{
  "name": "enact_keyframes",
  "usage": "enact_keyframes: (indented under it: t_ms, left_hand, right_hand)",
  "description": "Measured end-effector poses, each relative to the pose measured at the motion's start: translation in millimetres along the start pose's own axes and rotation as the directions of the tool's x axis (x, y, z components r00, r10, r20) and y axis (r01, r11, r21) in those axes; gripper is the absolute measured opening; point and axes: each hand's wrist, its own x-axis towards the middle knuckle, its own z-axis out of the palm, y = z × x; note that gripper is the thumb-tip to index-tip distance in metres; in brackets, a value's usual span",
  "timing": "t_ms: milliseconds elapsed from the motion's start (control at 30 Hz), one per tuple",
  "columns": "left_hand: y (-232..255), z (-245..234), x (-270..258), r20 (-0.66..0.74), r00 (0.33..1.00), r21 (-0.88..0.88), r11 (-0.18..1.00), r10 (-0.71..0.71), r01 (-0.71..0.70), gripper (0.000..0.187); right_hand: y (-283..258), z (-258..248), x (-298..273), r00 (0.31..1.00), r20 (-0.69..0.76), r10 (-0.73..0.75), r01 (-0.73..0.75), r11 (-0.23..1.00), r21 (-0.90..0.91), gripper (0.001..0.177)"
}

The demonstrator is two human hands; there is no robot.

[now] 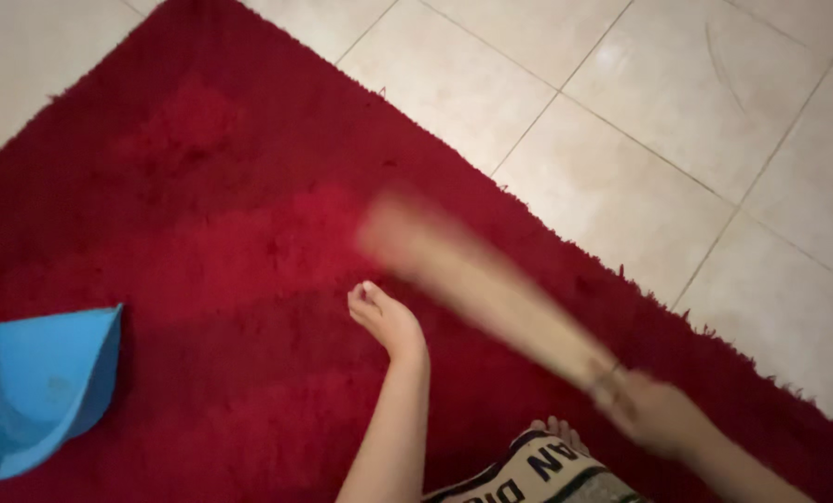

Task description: The person sweeps debris on a red rug into a blue dustpan using a small hand broom.

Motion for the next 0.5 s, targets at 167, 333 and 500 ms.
enact_keyframes:
  t_ms: [167,333,500]
  left_hand:
    - [12,4,-14,0.123,0.989,-0.065,0.994,-0.085,0.093,0.054]
    - [29,-6,-24,0.169,0.975,0.049,0.989,-0.147,0.141,0.055]
    - [24,-7,-18,0.143,0.986,-0.035,0.996,-0.081,0.087,0.057]
  right_hand:
    - [21,-26,33,0.920,-0.068,0.386,-0.384,0.922,0.043,0.076]
    - [-22,-1,4,0.972,0.078,-0.222,0.224,0.974,-0.016,0.064]
    - [-43,-49,46,0.954,0.032,0.298,-0.297,0.954,-0.026,0.068]
